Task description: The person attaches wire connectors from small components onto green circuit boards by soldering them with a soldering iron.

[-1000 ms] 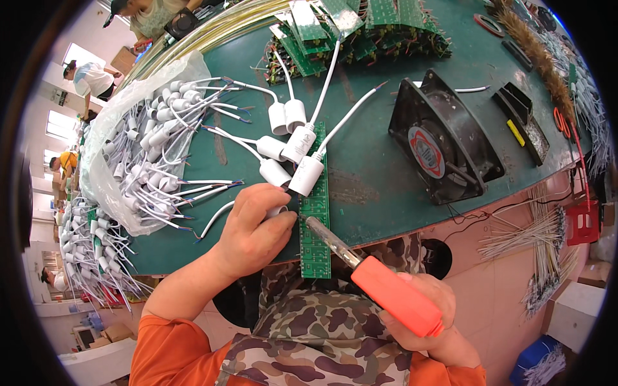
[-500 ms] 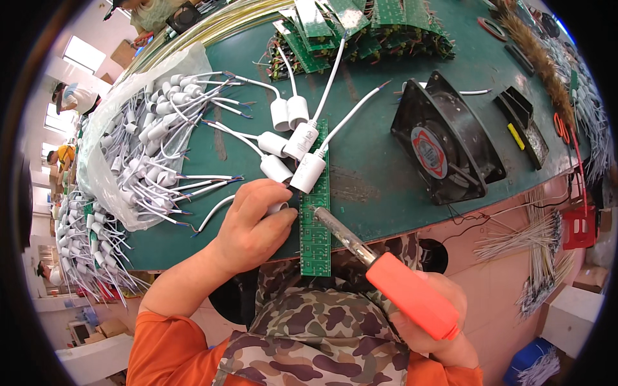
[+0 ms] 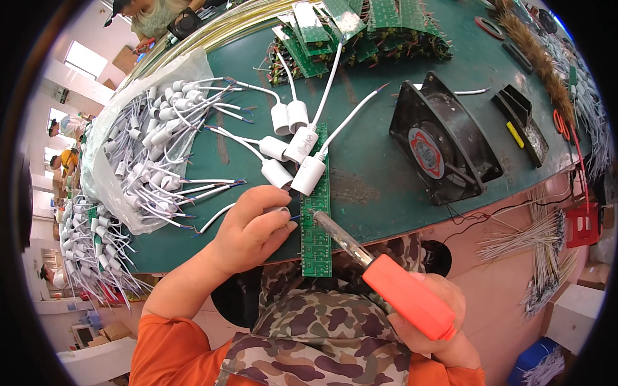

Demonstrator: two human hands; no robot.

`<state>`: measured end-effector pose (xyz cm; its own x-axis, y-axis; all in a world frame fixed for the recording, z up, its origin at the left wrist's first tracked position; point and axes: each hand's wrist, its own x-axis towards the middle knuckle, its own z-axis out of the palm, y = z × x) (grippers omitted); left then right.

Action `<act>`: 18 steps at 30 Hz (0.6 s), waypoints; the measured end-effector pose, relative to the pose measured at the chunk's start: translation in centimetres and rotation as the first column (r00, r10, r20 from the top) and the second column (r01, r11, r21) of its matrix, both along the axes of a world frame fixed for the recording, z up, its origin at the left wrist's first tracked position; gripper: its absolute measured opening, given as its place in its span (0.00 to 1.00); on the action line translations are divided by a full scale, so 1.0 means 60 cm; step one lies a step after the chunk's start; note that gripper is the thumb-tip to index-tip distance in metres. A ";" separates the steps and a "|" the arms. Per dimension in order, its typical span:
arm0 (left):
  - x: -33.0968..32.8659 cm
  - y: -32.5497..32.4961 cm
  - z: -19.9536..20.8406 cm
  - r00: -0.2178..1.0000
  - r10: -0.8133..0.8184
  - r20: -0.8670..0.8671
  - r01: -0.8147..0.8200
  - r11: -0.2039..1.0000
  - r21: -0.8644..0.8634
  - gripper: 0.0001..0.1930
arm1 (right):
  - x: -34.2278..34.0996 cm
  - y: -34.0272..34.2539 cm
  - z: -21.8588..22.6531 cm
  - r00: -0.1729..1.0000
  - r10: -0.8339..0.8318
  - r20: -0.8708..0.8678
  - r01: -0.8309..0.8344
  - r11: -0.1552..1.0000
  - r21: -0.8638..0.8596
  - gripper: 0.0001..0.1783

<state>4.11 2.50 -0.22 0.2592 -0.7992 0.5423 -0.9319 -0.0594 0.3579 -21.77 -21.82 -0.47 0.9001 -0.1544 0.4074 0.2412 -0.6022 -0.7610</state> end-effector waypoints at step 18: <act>0.014 -0.003 0.036 0.986 -0.077 -0.148 0.098 0.986 0.137 0.11 | -0.004 -0.003 -0.007 1.000 0.004 0.011 -0.004 0.999 -0.034 0.30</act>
